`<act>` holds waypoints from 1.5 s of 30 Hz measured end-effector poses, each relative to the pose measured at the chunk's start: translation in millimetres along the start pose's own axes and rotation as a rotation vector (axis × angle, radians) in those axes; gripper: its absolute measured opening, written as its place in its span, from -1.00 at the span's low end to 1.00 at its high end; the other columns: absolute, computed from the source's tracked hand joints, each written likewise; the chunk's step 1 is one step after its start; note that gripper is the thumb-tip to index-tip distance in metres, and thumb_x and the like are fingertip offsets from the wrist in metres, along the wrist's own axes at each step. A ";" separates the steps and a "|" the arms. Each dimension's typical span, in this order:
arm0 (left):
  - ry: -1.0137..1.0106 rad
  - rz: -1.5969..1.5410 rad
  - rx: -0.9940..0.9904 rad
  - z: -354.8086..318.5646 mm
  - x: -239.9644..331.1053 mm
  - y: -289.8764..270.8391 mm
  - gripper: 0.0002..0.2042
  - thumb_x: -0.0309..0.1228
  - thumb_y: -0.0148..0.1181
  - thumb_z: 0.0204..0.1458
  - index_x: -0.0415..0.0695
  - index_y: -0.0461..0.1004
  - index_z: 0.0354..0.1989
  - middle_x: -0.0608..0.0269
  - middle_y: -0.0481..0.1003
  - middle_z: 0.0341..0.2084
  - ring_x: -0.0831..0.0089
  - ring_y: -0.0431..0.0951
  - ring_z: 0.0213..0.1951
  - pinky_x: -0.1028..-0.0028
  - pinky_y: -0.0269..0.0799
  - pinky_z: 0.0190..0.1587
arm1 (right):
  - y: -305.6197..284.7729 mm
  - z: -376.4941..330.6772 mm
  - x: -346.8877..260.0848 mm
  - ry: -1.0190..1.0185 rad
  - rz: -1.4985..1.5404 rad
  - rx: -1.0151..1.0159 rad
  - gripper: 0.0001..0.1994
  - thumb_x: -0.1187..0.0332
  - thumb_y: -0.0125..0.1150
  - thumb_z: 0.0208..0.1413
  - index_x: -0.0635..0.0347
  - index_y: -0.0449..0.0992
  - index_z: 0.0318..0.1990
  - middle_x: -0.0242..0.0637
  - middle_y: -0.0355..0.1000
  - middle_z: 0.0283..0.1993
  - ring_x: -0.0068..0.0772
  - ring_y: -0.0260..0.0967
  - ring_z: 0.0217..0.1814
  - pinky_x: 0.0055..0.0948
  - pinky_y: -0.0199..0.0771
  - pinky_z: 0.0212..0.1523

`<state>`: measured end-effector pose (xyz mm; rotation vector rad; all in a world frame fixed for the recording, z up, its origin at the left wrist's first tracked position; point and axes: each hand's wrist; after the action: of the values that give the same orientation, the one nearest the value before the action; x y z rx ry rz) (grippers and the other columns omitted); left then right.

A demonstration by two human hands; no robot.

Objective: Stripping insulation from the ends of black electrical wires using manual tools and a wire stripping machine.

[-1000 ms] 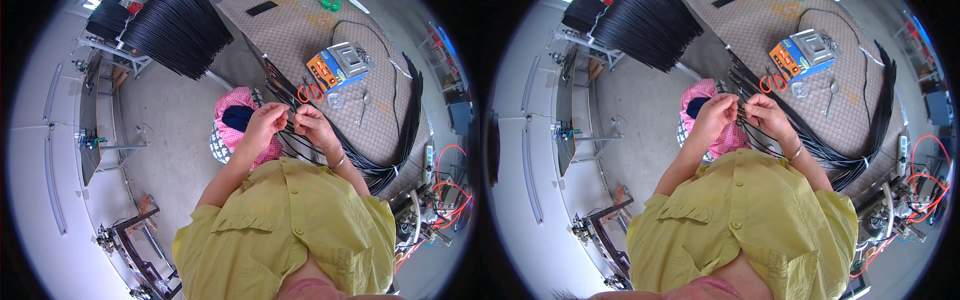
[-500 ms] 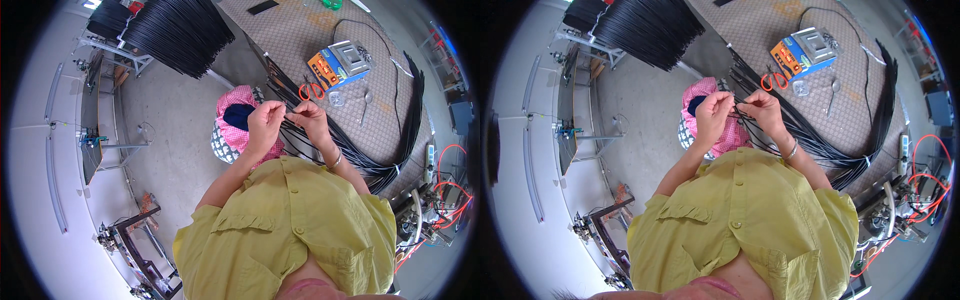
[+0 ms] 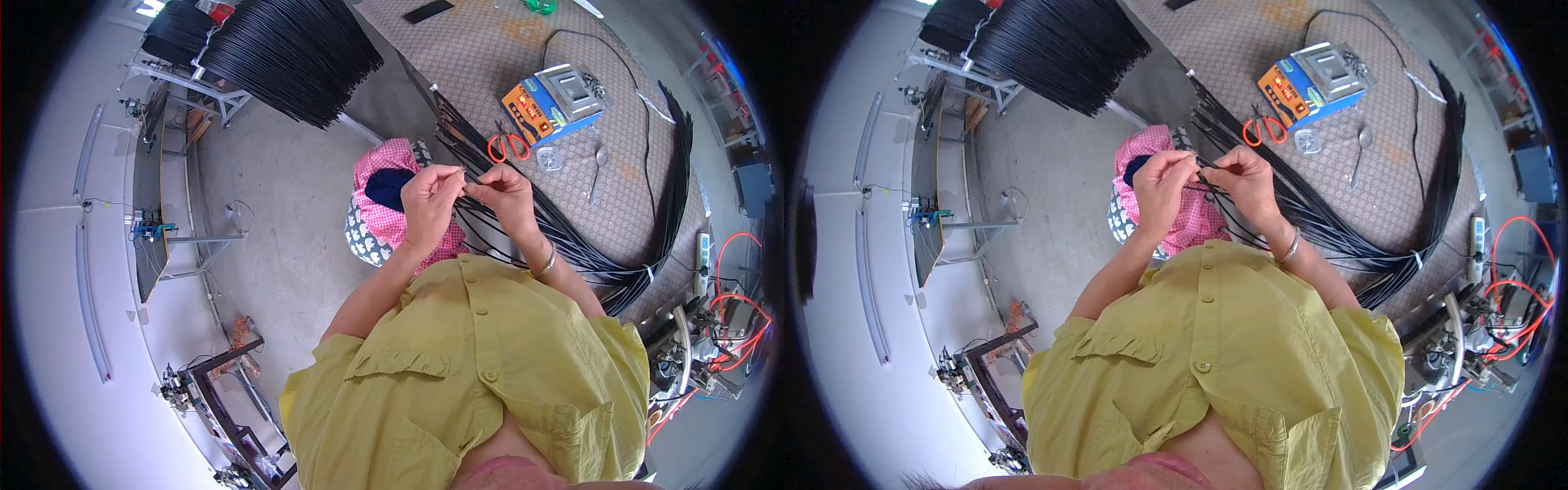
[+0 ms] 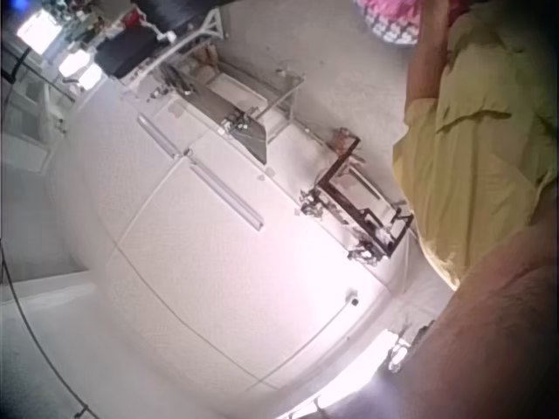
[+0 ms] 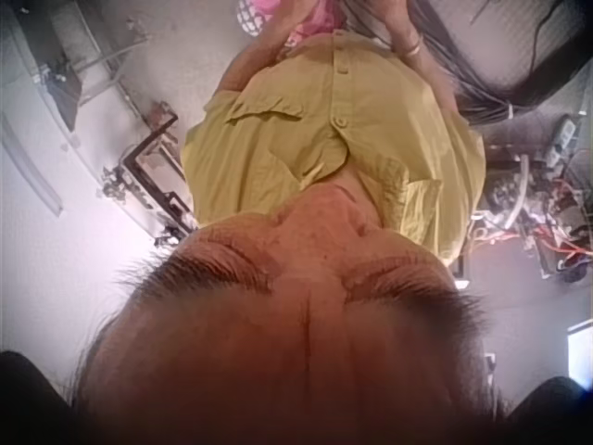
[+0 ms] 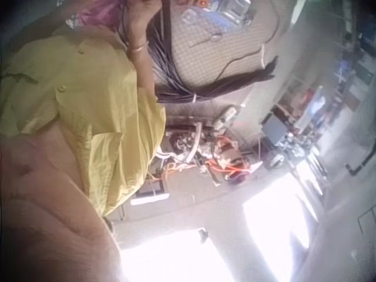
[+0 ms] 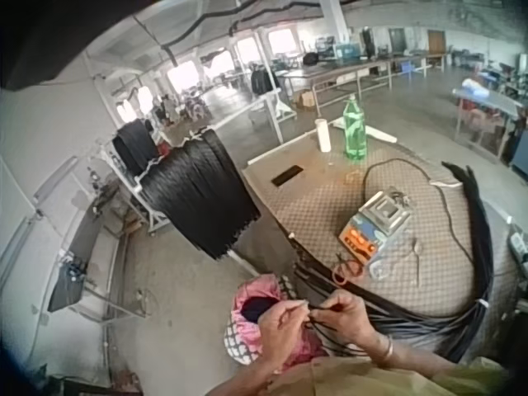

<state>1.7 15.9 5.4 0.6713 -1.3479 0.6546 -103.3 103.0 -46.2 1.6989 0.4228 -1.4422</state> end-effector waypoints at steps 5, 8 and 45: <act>-0.288 -0.486 0.115 -0.4 -6.7 10.8 -0.94 -0.53 0.09 -0.09 -0.25 0.41 -0.44 0.30 0.41 -0.63 0.63 0.34 -0.59 0.66 0.24 -0.51 | 2.9 -2.2 1.4 -0.006 0.047 0.043 -0.83 0.65 0.23 -0.17 0.21 0.37 -0.52 -0.46 0.36 -0.55 -0.75 0.27 -0.51 -0.73 0.32 -0.50; -0.435 -0.648 0.057 1.6 -4.3 9.2 -0.93 -0.48 0.07 -0.08 -0.21 0.40 -0.48 0.30 0.41 -0.62 0.62 0.30 -0.63 0.65 0.21 -0.55 | 0.4 -1.5 3.8 -0.016 0.030 0.031 -0.83 0.65 0.24 -0.17 0.20 0.37 -0.51 -0.47 0.36 -0.55 -0.75 0.27 -0.52 -0.72 0.31 -0.52; -0.446 -0.735 0.105 3.6 -12.2 11.3 -0.95 -0.47 0.06 -0.04 -0.17 0.39 -0.45 0.35 0.40 -0.58 0.59 0.37 -0.55 0.61 0.29 -0.48 | 3.0 0.1 13.0 -0.079 -0.032 0.132 -0.83 0.64 0.24 -0.16 0.21 0.35 -0.51 -0.48 0.36 -0.56 -0.79 0.24 -0.53 -0.75 0.28 -0.54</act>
<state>-10.5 20.1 -5.8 1.3653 -1.3366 -0.0280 -97.6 97.8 -57.0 1.7382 0.3189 -1.5847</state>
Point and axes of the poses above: each hand's wrist, its own z-axis towards the middle knuckle, its own y-axis out of the palm, x = y × z
